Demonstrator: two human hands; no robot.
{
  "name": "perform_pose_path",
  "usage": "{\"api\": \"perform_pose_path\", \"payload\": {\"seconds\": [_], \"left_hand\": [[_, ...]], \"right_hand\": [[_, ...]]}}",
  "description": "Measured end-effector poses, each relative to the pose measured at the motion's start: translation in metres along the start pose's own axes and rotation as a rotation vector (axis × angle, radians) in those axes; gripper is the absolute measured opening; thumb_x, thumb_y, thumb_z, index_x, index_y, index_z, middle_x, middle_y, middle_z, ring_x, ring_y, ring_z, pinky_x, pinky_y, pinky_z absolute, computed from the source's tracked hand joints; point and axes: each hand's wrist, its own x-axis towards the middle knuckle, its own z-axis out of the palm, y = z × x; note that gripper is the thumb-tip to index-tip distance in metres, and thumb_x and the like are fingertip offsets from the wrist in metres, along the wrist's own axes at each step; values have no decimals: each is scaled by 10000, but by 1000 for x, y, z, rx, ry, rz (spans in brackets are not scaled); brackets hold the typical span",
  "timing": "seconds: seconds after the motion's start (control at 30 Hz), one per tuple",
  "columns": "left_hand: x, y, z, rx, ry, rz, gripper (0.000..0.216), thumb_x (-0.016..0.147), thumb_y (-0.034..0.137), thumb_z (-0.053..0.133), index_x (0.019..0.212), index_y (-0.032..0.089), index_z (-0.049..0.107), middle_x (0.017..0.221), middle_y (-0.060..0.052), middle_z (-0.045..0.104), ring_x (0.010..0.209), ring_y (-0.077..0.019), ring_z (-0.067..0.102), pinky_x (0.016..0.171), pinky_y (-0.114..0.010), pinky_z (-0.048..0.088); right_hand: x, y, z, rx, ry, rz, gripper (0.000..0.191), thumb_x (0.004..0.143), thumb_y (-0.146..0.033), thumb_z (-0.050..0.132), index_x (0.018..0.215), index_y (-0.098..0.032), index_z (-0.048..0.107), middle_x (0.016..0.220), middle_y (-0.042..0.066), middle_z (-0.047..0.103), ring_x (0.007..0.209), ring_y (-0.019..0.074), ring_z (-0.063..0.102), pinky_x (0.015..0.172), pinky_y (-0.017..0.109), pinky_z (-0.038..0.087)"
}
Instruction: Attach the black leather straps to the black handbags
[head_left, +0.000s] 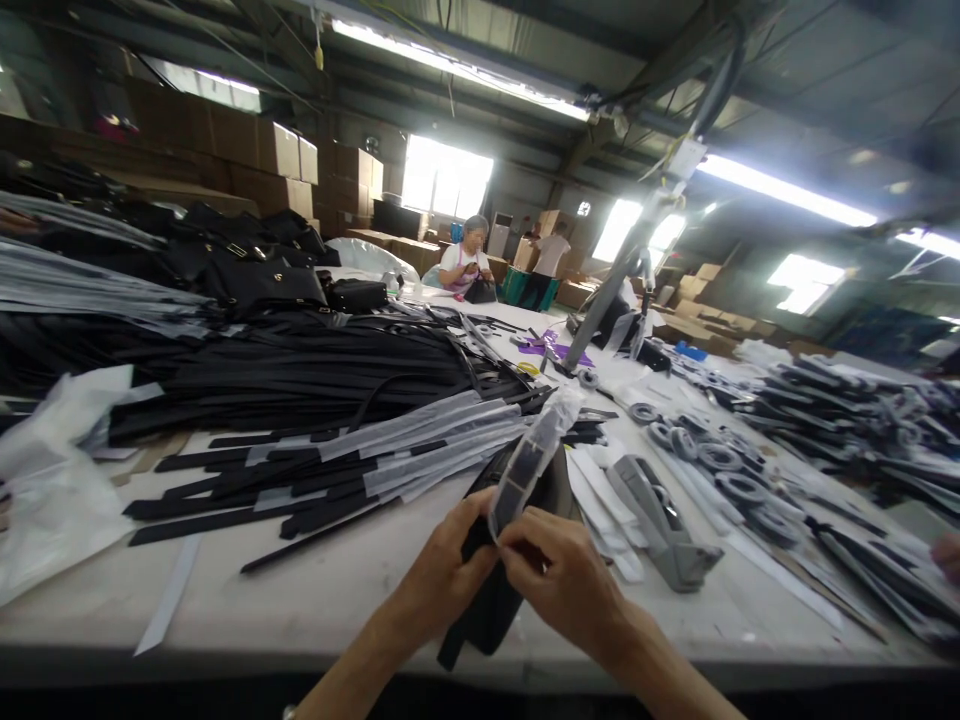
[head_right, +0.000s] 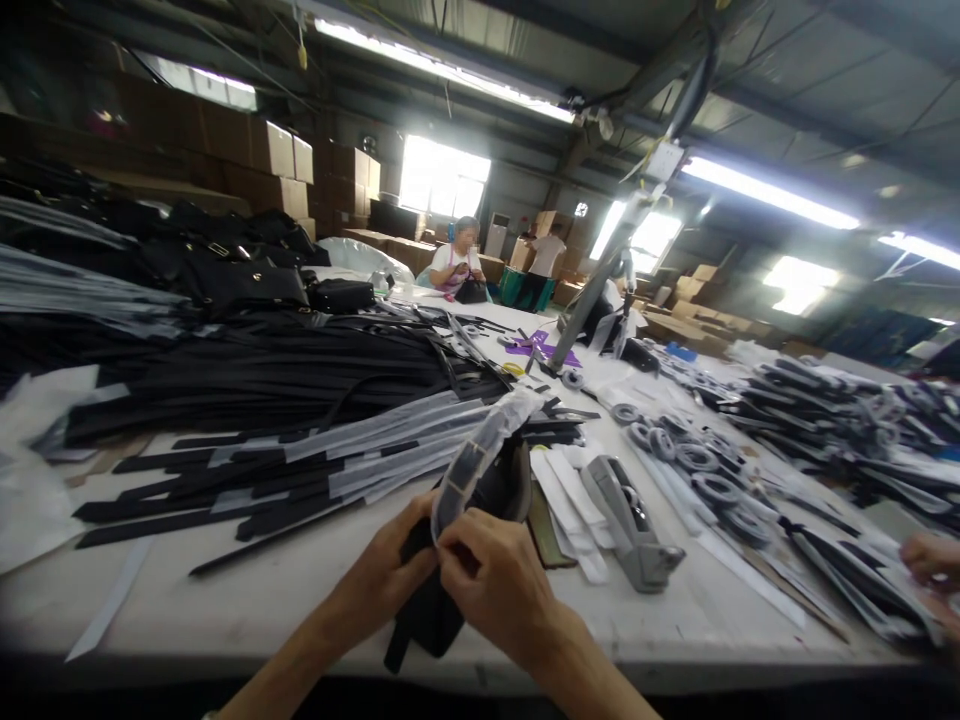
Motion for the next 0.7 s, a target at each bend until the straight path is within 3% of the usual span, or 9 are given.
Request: {"api": "perform_pose_path", "payload": {"seconds": [0.1,0.17,0.2,0.3,0.37,0.43,0.53,0.6,0.7], "left_hand": [[3,15,-10,-121,-125,-22,404,852,161,502,1246,205,577,1144,-56,650,1050,-221,581,966,-339,439],[7,20,-13,-125,-140,-21,299,881,251,504,1143,182,631,1059,-52,655,977,-211,582,913,-313,446],[9,21,-12,-94,-121,-26,257,888,304,516,1053,167,659,981,-46,653,918,-202,576,865,-292,449],[16,17,0,14,-44,-86,290,895,395,523,791,153,642,728,3,555,715,-151,504,685,-236,408],[18,13,11,36,-25,-112,324,915,398,486,740,156,613,689,14,505,679,-139,472,645,-230,376],[17,10,17,52,-33,-103,305,916,383,484,757,159,618,731,2,524,730,-153,492,675,-239,379],[10,8,16,60,-56,-84,313,913,389,480,757,160,628,790,-22,557,806,-180,520,740,-262,392],[5,6,10,45,-74,-78,358,919,418,461,756,159,646,820,-33,564,820,-186,526,760,-271,395],[0,1,3,-15,-107,-72,421,932,465,432,792,153,678,854,-44,568,816,-183,532,767,-272,403]], "right_hand": [[2,14,-8,283,-129,268,76,786,-193,615,721,-179,651,608,-20,591,525,116,523,500,220,381],[6,25,-17,522,-208,422,192,803,-330,667,707,-165,652,585,-15,596,510,118,535,484,214,401],[9,29,-22,629,-186,457,279,814,-416,668,703,-161,652,604,-1,615,536,128,561,509,221,434],[28,33,-38,930,4,440,456,833,-612,596,818,-164,684,796,67,703,750,190,656,712,293,527],[49,30,-48,1162,101,477,421,881,-560,567,947,-161,683,874,84,719,830,214,676,795,336,540],[73,31,-56,1357,247,611,264,959,-356,510,936,-143,665,773,60,707,727,183,681,743,330,565],[108,54,-62,1473,455,770,297,1003,-169,385,804,-145,605,618,-9,626,516,92,593,561,223,546],[122,83,-62,1475,526,798,287,1017,-179,384,824,-139,592,621,-32,590,474,66,542,495,183,504],[129,126,-55,1467,579,813,190,977,-303,533,978,-129,610,796,-8,628,570,85,582,516,214,511]]}}
